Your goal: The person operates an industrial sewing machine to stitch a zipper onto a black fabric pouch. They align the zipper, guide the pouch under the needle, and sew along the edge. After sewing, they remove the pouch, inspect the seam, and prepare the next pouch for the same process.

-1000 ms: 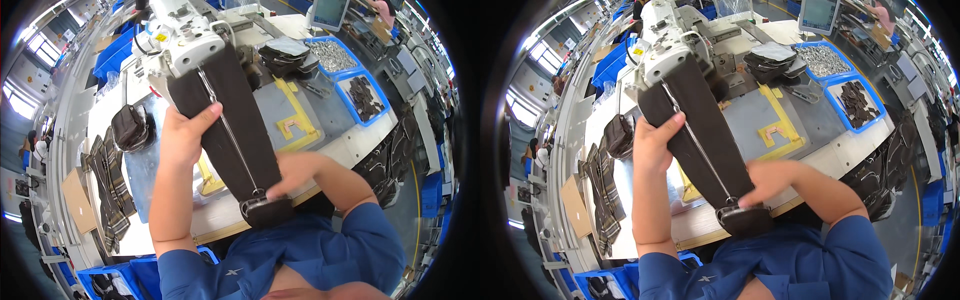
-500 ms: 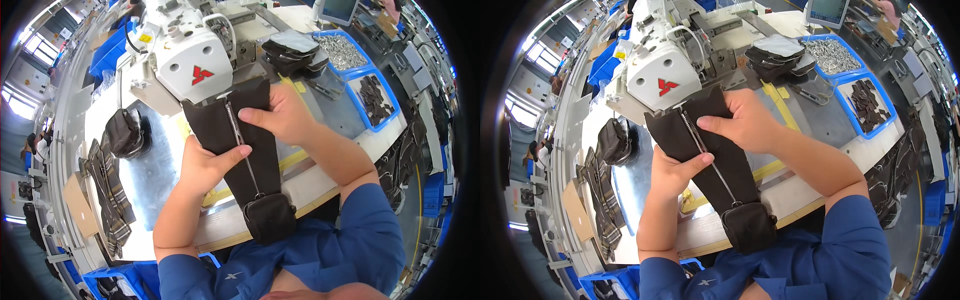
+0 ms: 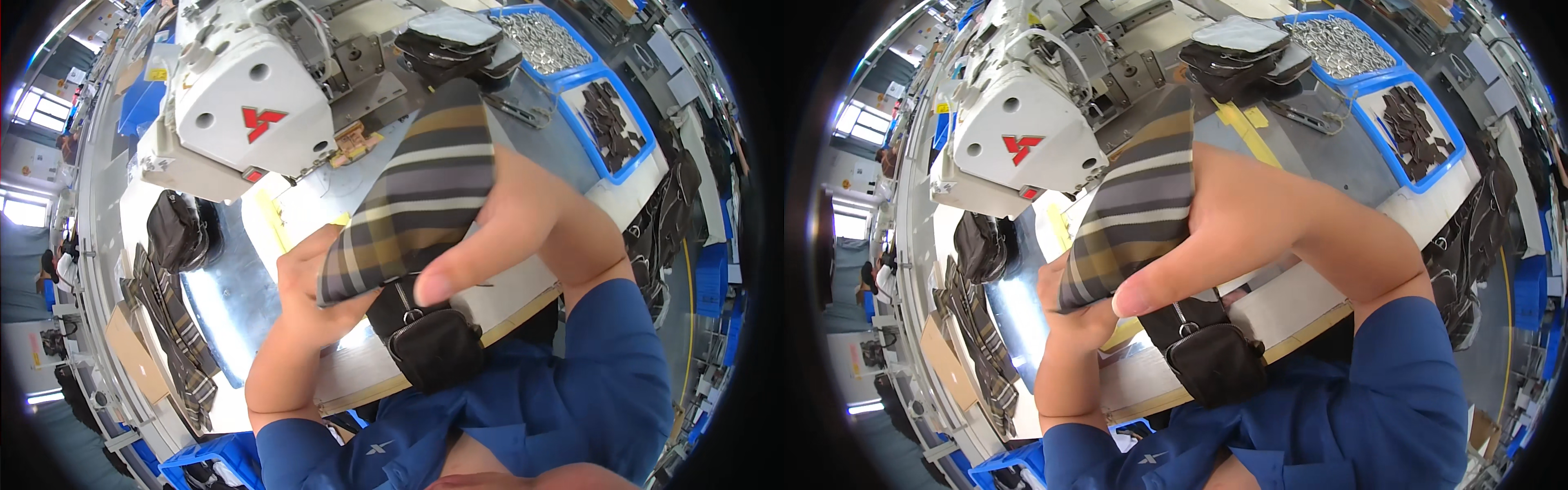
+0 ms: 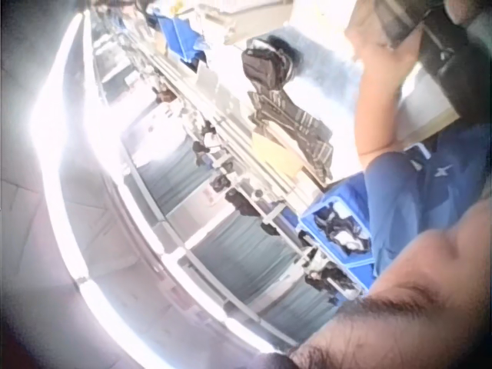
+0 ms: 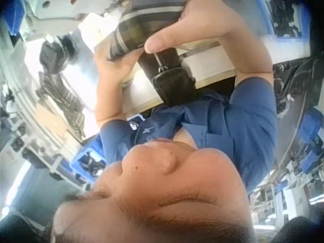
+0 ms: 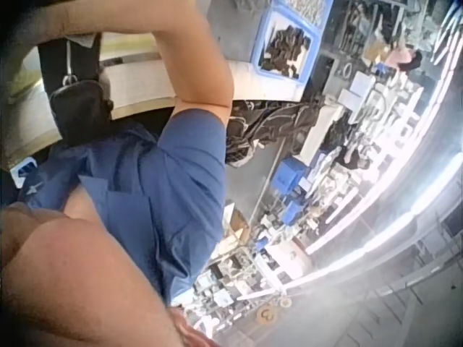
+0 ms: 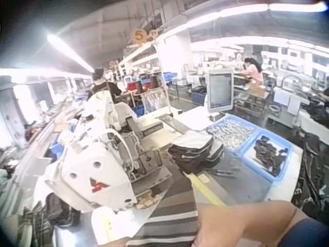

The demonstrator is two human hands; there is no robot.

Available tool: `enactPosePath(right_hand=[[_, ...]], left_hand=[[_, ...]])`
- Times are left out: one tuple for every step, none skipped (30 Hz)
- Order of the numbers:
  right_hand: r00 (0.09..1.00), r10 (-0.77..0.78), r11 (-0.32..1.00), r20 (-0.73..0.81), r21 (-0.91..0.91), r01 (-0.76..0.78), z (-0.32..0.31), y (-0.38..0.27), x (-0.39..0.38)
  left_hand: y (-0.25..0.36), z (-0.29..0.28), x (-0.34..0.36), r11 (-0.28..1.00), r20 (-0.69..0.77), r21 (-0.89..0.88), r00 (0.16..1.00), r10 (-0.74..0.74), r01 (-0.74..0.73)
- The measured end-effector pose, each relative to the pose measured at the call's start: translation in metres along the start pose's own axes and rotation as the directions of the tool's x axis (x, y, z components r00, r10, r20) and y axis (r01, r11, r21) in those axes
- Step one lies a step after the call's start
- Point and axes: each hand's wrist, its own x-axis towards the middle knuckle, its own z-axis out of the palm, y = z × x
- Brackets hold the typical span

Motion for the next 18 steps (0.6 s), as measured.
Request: enactPosePath(right_hand=[[0.998,0.001,1.000,-0.067,-0.019,-0.002,0.004,0.000,-0.003],[0.991,0.000,0.999,-0.132,-0.038,-0.005,0.010,0.001,-0.004],[0.980,-0.002,0.998,-0.197,-0.057,-0.010,0.014,0.002,-0.005],[0.982,0.020,0.996,-0.189,-0.085,-0.037,0.013,0.003,-0.004],[0.977,0.096,0.993,-0.191,-0.045,-0.107,0.012,0.002,-0.002],[0.967,0.172,0.984,-0.189,-0.005,-0.176,0.011,-0.001,0.000],[0.951,0.246,0.969,-0.186,0.031,-0.244,0.010,-0.004,0.002],[0.945,0.280,0.960,-0.172,0.020,-0.280,0.009,-0.005,0.003],[0.941,0.284,0.958,-0.187,0.008,-0.287,0.011,0.000,0.004],[0.936,0.287,0.956,-0.203,-0.002,-0.293,0.015,0.010,0.003],[0.932,0.290,0.954,-0.218,-0.011,-0.299,0.017,0.015,0.004],[0.938,0.277,0.957,-0.209,-0.023,-0.288,0.017,0.014,0.004],[0.944,0.265,0.960,-0.195,-0.034,-0.277,0.018,0.014,0.006],[0.950,0.253,0.963,-0.181,-0.045,-0.265,0.019,0.015,0.007],[0.953,0.242,0.965,-0.183,-0.061,-0.257,0.020,0.016,0.008],[0.954,0.235,0.964,-0.189,-0.080,-0.253,0.021,0.017,0.007],[0.955,0.227,0.963,-0.192,-0.099,-0.249,0.022,0.018,0.007],[0.957,0.233,0.962,-0.176,-0.104,-0.253,0.023,0.016,0.007]], left_hand=[[-0.002,0.001,0.000,0.999,0.007,0.015,0.999,0.050,-0.050],[-0.004,0.003,0.000,0.995,0.014,0.029,0.995,0.099,-0.099],[-0.005,0.005,-0.001,0.988,0.021,0.043,0.989,0.147,-0.148],[-0.003,0.005,0.000,0.983,0.015,0.089,0.987,0.160,-0.161],[0.000,0.006,0.001,0.976,0.011,0.134,0.985,0.172,-0.172],[-0.001,0.006,0.001,0.938,0.020,0.212,0.961,0.275,-0.273],[-0.002,0.007,0.002,0.884,0.038,0.286,0.926,0.376,-0.371],[-0.001,0.010,-0.003,0.935,-0.038,0.246,0.961,0.274,-0.257],[-0.004,0.010,-0.006,0.929,-0.057,0.266,0.958,0.280,-0.256],[-0.008,0.009,-0.009,0.923,-0.074,0.288,0.955,0.286,-0.254],[-0.009,0.008,-0.011,0.917,-0.091,0.310,0.952,0.292,-0.252],[-0.004,0.008,-0.015,0.933,-0.152,0.322,0.964,0.217,-0.159],[-0.006,0.011,-0.017,0.917,-0.295,0.347,0.905,0.307,-0.198],[-0.010,0.014,-0.020,0.897,-0.426,0.377,0.816,0.390,-0.231],[-0.008,0.013,-0.021,0.850,-0.412,0.455,0.783,0.466,-0.267],[-0.007,0.013,-0.021,0.797,-0.397,0.525,0.743,0.539,-0.297],[0.005,0.009,-0.018,0.704,-0.239,0.621,0.773,0.588,-0.344],[0.017,0.004,-0.016,0.598,-0.073,0.695,0.788,0.611,-0.399]])
